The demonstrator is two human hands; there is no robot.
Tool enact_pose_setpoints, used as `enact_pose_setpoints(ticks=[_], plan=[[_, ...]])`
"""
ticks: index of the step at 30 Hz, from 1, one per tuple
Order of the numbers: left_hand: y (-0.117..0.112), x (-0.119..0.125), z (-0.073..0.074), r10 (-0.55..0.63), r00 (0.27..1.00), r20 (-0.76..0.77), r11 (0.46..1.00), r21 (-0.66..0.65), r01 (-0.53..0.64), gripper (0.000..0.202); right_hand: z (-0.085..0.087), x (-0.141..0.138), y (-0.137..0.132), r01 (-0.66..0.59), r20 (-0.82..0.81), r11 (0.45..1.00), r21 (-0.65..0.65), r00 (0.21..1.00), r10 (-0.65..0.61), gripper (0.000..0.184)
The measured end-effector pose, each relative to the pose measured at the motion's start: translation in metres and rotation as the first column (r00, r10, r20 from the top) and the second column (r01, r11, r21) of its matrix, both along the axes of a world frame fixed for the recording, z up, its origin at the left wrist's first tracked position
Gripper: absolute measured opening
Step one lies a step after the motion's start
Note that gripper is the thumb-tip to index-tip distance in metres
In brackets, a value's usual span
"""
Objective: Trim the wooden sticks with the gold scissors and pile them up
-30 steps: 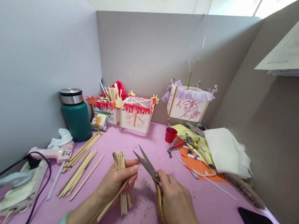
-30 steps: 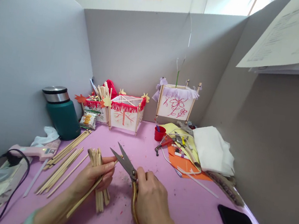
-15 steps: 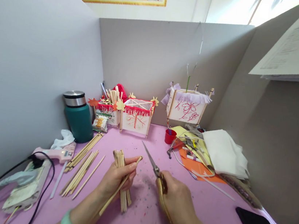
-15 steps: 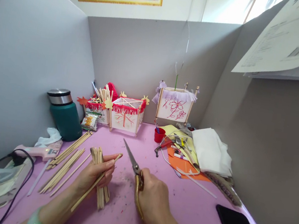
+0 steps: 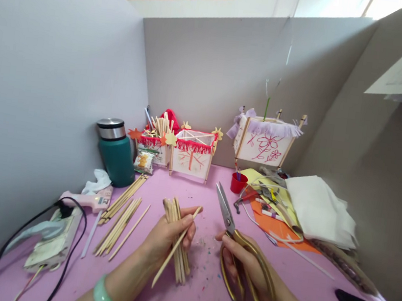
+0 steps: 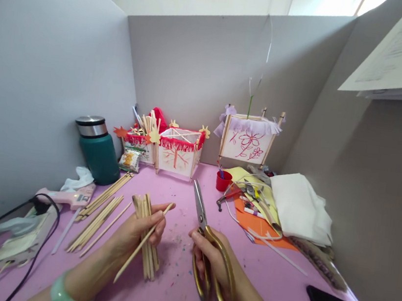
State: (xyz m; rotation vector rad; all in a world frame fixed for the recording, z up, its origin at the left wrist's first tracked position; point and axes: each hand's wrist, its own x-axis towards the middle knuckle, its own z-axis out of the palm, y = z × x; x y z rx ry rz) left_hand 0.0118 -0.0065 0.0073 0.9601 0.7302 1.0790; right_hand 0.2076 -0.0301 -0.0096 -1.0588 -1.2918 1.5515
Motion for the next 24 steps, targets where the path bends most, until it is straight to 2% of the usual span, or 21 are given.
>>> enact_pose_setpoints(ticks=[5, 7, 8, 9, 10, 11, 12, 13, 14, 15, 16, 20, 22, 24], plan=[[0.002, -0.003, 0.005, 0.052, 0.999, 0.010, 0.998, 0.027, -0.052, 0.045, -0.005, 0.001, 0.003, 0.001, -0.018, 1.000, -0.020, 1.000, -0.001, 0.034], [0.004, -0.012, 0.014, 0.096, 0.985, -0.142, 0.994, 0.074, -0.086, 0.038, -0.006, 0.001, 0.003, 0.007, -0.046, 0.999, -0.041, 0.999, -0.009, 0.032], [0.005, -0.019, 0.020, 0.141, 0.951, -0.274, 0.987, 0.111, -0.114, 0.034, -0.006, 0.001, 0.003, 0.011, -0.060, 0.999, -0.050, 0.998, -0.014, 0.031], [0.008, -0.027, 0.026, 0.208, 0.875, -0.437, 0.975, 0.165, -0.150, 0.030, -0.007, 0.002, 0.003, 0.014, -0.069, 0.998, -0.056, 0.997, -0.018, 0.031], [0.011, -0.036, 0.032, 0.290, 0.734, -0.614, 0.955, 0.239, -0.177, 0.027, -0.007, 0.002, 0.003, 0.012, -0.070, 0.998, -0.057, 0.997, -0.016, 0.031], [0.015, -0.046, 0.036, 0.402, 0.521, -0.753, 0.915, 0.351, -0.200, 0.024, -0.008, 0.002, 0.003, 0.006, -0.066, 0.998, -0.055, 0.998, -0.009, 0.032], [0.020, -0.055, 0.038, 0.473, 0.247, -0.846, 0.881, 0.445, -0.163, 0.022, -0.008, 0.002, 0.003, 0.001, -0.063, 0.999, -0.051, 0.998, -0.004, 0.033], [0.024, -0.064, 0.039, 0.468, -0.037, -0.883, 0.879, 0.469, -0.085, 0.022, -0.008, 0.002, 0.003, -0.001, -0.061, 0.999, -0.043, 0.998, -0.002, 0.034], [0.028, -0.072, 0.037, 0.452, -0.165, -0.876, 0.882, 0.467, -0.064, 0.021, -0.008, 0.002, 0.003, -0.003, -0.059, 0.999, -0.034, 0.998, 0.001, 0.036], [0.032, -0.077, 0.033, 0.427, -0.243, -0.871, 0.892, 0.450, -0.047, 0.020, -0.008, 0.002, 0.003, -0.007, -0.056, 1.000, -0.019, 0.998, 0.006, 0.037], [0.034, -0.082, 0.028, 0.398, -0.291, -0.870, 0.904, 0.426, -0.039, 0.020, -0.008, 0.002, 0.003, -0.013, -0.051, 1.000, -0.003, 0.999, 0.013, 0.038], [0.037, -0.084, 0.006, 0.331, -0.353, -0.875, 0.931, 0.364, -0.028, 0.022, -0.010, 0.002, 0.003, -0.033, -0.030, 0.999, 0.031, 0.999, 0.034, 0.039], [0.037, -0.082, 0.002, 0.320, -0.353, -0.879, 0.935, 0.353, -0.029, 0.024, -0.011, 0.003, 0.004, -0.035, -0.028, 0.999, 0.031, 0.999, 0.036, 0.039], [0.036, -0.079, 0.006, 0.322, -0.325, -0.889, 0.937, 0.349, -0.029, 0.026, -0.011, 0.003, 0.004, -0.035, -0.029, 0.999, 0.036, 0.999, 0.037, 0.039]])
